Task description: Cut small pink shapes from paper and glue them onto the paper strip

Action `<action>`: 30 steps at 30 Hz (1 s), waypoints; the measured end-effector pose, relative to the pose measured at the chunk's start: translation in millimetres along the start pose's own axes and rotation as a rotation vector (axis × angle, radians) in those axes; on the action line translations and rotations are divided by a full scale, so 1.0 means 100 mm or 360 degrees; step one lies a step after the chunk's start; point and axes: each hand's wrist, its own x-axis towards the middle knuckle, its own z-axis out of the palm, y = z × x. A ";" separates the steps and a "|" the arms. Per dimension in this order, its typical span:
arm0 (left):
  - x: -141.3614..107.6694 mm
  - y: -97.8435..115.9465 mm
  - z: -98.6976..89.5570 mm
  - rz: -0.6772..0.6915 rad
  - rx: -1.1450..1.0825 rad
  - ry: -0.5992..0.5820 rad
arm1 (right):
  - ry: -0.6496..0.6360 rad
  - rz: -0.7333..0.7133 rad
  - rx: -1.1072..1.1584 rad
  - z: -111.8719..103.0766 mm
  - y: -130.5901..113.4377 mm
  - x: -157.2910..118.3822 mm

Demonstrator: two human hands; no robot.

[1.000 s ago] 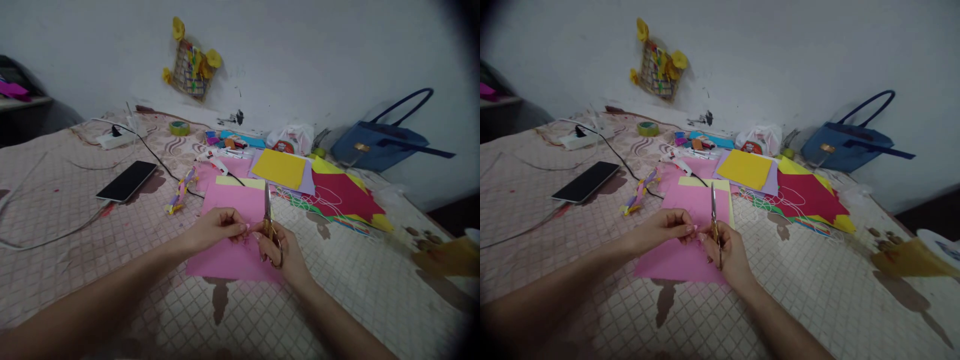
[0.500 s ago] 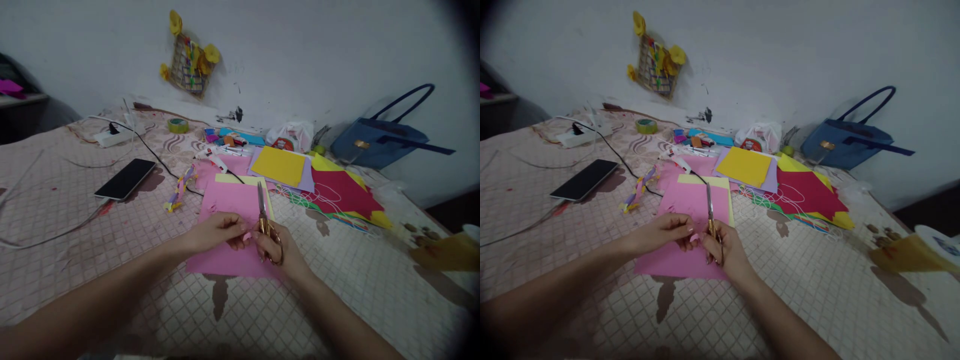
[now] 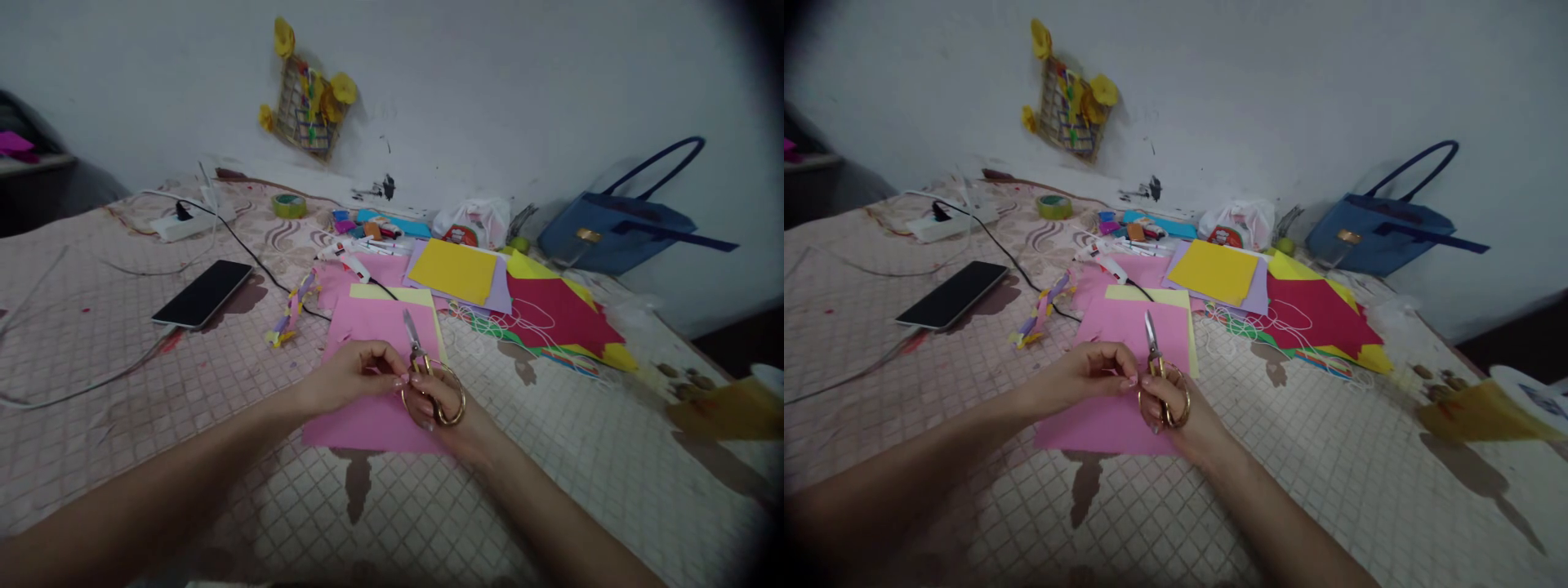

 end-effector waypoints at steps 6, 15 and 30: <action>0.01 -0.05 -0.02 -0.0079 -0.0111 -0.0038 | 0.0360 -0.0220 -0.0666 0.01 -0.09 -0.04; 0.01 -0.04 0.03 -0.0079 0.0019 -0.0021 | 0.0307 -0.0193 -0.0791 0.09 -0.15 -0.06; 0.00 -0.15 0.01 -0.0058 0.0010 -0.0093 | 0.0332 -0.0194 -0.0755 0.07 -0.08 -0.05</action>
